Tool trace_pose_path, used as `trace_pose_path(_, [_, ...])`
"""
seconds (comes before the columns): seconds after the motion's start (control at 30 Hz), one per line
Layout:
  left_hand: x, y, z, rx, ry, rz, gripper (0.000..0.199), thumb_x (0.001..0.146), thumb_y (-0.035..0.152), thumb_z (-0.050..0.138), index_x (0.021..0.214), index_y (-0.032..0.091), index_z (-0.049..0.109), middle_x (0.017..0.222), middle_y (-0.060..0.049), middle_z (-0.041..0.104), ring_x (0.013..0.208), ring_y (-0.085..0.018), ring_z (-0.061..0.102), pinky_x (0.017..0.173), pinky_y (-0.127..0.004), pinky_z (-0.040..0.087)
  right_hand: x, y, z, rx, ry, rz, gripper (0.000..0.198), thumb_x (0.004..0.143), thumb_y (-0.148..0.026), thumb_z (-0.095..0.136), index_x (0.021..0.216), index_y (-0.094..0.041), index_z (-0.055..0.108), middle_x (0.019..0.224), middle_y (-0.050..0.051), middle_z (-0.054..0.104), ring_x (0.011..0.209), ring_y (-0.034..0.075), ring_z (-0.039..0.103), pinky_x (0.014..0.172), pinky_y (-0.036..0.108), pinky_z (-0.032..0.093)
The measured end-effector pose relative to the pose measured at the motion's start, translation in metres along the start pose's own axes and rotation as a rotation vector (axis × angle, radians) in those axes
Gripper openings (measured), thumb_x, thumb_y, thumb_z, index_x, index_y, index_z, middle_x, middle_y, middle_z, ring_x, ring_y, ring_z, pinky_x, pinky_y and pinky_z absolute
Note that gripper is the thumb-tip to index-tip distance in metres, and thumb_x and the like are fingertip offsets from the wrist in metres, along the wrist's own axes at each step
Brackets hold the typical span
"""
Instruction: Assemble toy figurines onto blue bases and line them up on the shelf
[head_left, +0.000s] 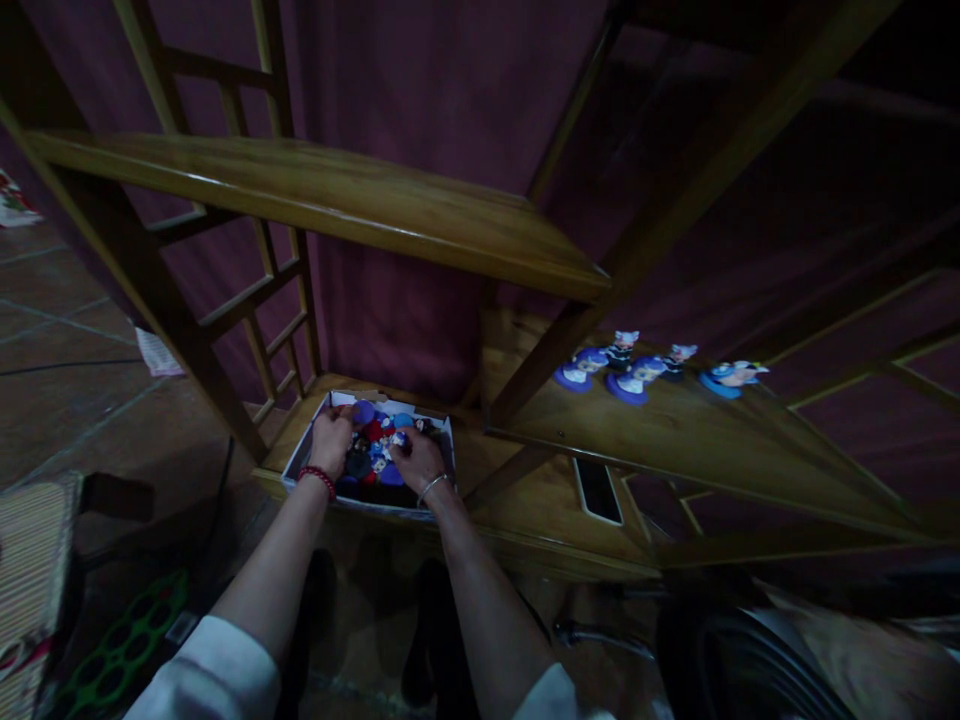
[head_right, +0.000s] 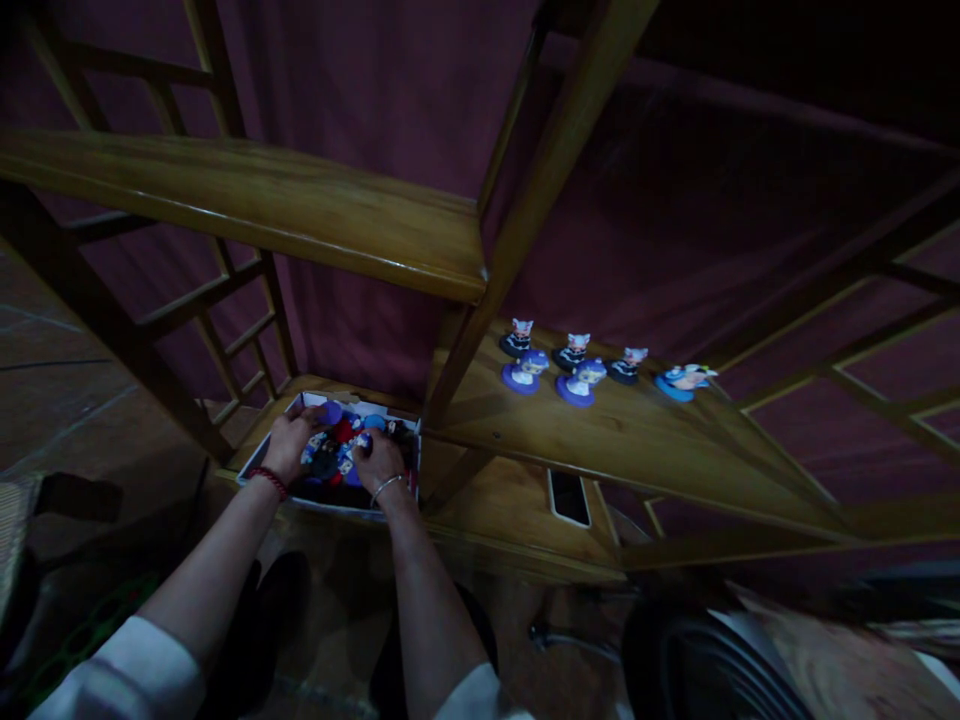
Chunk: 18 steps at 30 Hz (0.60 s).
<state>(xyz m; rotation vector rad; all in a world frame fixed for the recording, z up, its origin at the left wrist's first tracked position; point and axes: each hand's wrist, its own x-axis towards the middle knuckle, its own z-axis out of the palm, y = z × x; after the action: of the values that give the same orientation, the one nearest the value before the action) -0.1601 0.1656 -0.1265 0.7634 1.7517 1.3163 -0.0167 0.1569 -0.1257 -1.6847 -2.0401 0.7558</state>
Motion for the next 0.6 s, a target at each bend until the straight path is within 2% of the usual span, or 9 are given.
trace_pose_path(0.07, [-0.0012,-0.0011,0.0027,-0.255,-0.074,-0.109,0.012,0.070,0.017,0.046,0.075,0.012,0.056,0.086,-0.010,0.063,0.081,-0.019,0.060,0.070,-0.030,0.050,0.0000,-0.0015,-0.0010,-0.007,0.000,0.013,0.024,0.074,-0.024,0.048,0.097,-0.020,0.057,0.079,0.002,0.064,0.070,0.013,0.058,0.064,0.019,0.041])
trace_pose_path(0.13, [-0.0026,-0.0017,0.0041,-0.377,-0.117,-0.161,0.006,0.067,0.012,0.050,0.069,0.012,0.055,0.083,-0.009,0.063,0.079,-0.017,0.060,0.068,-0.028,0.050,-0.0004,-0.0028,-0.0020,-0.020,0.016,0.033,0.024,0.075,-0.024,0.048,0.097,-0.021,0.056,0.080,0.002,0.064,0.072,0.013,0.058,0.065,0.020,0.040])
trace_pose_path(0.33, [-0.0062,-0.0015,0.0042,-0.389,-0.215,-0.124,0.015,0.062,0.007,0.050,0.073,0.011,0.060,0.071,-0.004,0.061,0.061,-0.011,0.056,0.056,-0.023,0.047,0.0005,-0.0011,0.0009,0.089,0.072,0.083,0.028,0.076,-0.022,0.044,0.103,-0.021,0.051,0.083,0.002,0.063,0.075,0.013,0.059,0.066,0.021,0.042])
trace_pose_path(0.43, [-0.0081,-0.0015,0.0049,-0.405,-0.264,-0.078,0.018,0.059,0.010,0.053,0.075,0.011,0.061,0.070,-0.003,0.060,0.059,-0.009,0.054,0.053,-0.020,0.044,0.0025,0.0013,0.0027,0.142,0.095,0.112,0.029,0.078,-0.024,0.042,0.106,-0.021,0.048,0.088,0.002,0.062,0.079,0.013,0.059,0.069,0.022,0.042])
trace_pose_path(0.6, [-0.0098,-0.0027,0.0074,-0.403,-0.278,-0.070,0.029,0.057,0.012,0.055,0.085,0.014,0.060,0.070,-0.001,0.060,0.058,-0.009,0.054,0.052,-0.020,0.042,0.0041,0.0004,0.0003,0.158,0.106,0.146,0.030,0.079,-0.024,0.041,0.109,-0.023,0.046,0.094,0.001,0.060,0.082,0.013,0.058,0.073,0.023,0.042])
